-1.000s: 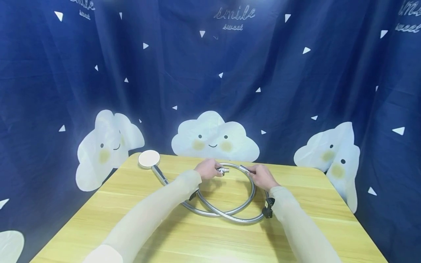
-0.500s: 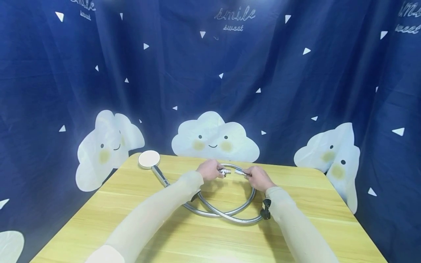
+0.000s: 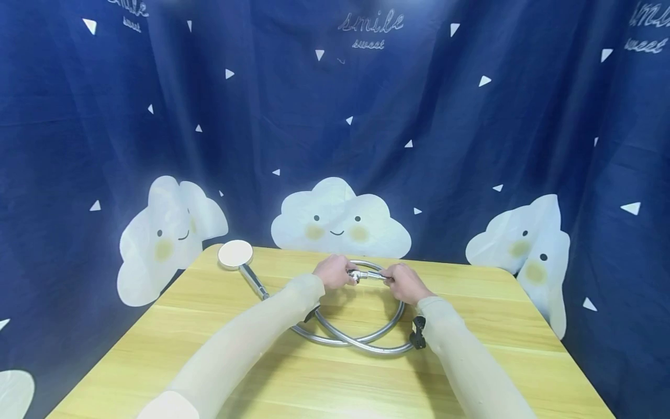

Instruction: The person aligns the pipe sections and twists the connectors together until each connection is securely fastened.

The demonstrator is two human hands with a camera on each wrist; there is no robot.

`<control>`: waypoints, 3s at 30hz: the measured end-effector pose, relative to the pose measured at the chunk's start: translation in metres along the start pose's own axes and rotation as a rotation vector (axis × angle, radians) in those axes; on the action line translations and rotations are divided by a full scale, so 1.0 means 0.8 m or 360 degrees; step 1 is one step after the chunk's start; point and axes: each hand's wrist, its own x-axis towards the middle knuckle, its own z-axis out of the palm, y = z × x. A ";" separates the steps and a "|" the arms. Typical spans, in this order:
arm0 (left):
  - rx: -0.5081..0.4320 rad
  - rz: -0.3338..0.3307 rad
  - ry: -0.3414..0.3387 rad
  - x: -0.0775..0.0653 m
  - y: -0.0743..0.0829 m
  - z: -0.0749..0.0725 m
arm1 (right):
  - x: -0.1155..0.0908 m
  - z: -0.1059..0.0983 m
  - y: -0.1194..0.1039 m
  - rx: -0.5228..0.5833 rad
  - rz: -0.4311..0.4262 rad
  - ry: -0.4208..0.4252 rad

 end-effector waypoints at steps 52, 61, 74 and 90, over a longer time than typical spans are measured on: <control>0.0023 0.0133 0.0073 0.006 -0.006 0.005 | 0.016 0.006 -0.009 0.0788 0.0504 -0.0265; 0.0043 0.0114 0.0090 0.007 -0.015 0.009 | 0.025 0.003 -0.012 0.0775 0.0572 -0.0434; 0.0040 0.0095 0.0109 0.006 -0.014 0.008 | 0.028 0.002 -0.015 0.0830 0.0598 -0.0384; 0.0083 0.0093 0.0108 0.005 -0.012 0.010 | 0.028 0.003 -0.012 0.0829 0.0557 -0.0394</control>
